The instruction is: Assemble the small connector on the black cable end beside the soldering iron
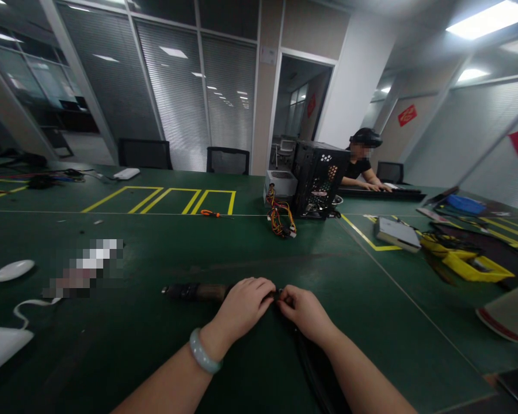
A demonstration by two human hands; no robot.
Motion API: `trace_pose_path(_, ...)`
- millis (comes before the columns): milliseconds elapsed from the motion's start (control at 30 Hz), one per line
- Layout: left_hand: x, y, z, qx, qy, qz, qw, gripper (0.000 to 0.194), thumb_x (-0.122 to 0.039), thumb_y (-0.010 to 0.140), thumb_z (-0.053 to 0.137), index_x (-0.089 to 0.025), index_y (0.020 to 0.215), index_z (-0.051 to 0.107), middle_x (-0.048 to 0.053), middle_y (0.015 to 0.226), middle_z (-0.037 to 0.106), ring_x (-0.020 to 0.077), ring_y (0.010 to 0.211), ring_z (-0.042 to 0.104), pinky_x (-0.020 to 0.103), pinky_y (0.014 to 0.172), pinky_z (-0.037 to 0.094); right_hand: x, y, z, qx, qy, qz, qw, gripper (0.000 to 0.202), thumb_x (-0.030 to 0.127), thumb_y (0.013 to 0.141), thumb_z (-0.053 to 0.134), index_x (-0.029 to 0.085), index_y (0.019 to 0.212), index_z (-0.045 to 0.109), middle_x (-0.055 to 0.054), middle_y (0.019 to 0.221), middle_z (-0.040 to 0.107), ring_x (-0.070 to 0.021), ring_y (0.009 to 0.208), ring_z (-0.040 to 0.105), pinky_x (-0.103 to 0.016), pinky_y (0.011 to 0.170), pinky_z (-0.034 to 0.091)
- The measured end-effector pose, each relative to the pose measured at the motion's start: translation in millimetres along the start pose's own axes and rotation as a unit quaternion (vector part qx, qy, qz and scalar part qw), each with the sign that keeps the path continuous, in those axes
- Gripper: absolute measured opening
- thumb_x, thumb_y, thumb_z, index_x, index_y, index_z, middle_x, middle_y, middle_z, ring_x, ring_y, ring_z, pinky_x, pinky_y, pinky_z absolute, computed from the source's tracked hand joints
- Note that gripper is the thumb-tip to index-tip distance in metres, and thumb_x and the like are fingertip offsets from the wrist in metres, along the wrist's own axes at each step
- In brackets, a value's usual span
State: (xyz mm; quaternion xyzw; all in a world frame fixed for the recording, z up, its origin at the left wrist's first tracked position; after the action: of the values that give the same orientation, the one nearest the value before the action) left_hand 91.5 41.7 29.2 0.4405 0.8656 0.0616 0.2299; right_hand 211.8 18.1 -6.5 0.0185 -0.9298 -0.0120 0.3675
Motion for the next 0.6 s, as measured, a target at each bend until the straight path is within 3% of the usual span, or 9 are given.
trace_pose_path(267,-0.6,1.6,-2.2,-0.007,0.006,-0.013,1.0,0.011,-0.022,0.093,0.049,-0.021,0.092,0.06,0.002,0.099,0.063,0.0182,0.095,0.059,0.036,0.092,0.042,0.7,-0.6,-0.2,0.004,0.001,0.0,1.0,0.007,0.025,0.084,0.057,0.02,0.081,0.061,0.003,0.071,0.064,-0.0114,0.062,0.056,-0.02,0.056,0.035)
trace_pose_path(400,-0.2,1.1,-3.7,-0.013,-0.002,-0.015,1.0,0.015,-0.019,0.094,0.047,-0.023,0.097,0.061,0.0,0.105,0.063,0.017,0.096,0.058,0.034,0.088,0.044,1.1,-0.6,-0.2,0.003,0.003,0.0,1.0,0.006,0.023,0.083,0.057,0.02,0.08,0.061,0.003,0.07,0.064,-0.0114,0.061,0.056,-0.02,0.057,0.036)
trace_pose_path(600,-2.6,-1.1,-0.6,0.0,0.004,0.018,1.0,0.019,-0.015,0.084,0.056,-0.024,0.099,0.063,0.001,0.114,0.062,0.0198,0.103,0.057,0.037,0.094,0.042,-0.7,0.9,0.2,-0.003,-0.008,-0.006,1.0,0.007,0.023,0.083,0.056,0.019,0.081,0.062,0.002,0.07,0.065,-0.0118,0.062,0.056,-0.021,0.058,0.037)
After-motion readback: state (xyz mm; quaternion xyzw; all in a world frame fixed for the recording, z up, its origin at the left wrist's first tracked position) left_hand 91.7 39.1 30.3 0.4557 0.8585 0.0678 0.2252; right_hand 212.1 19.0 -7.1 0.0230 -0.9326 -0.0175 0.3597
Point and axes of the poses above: each hand's wrist, its own y-axis towards the middle knuckle, its own z-axis out of the palm, x = y × z, the point moved 9 cm from there along y, towards the middle knuckle
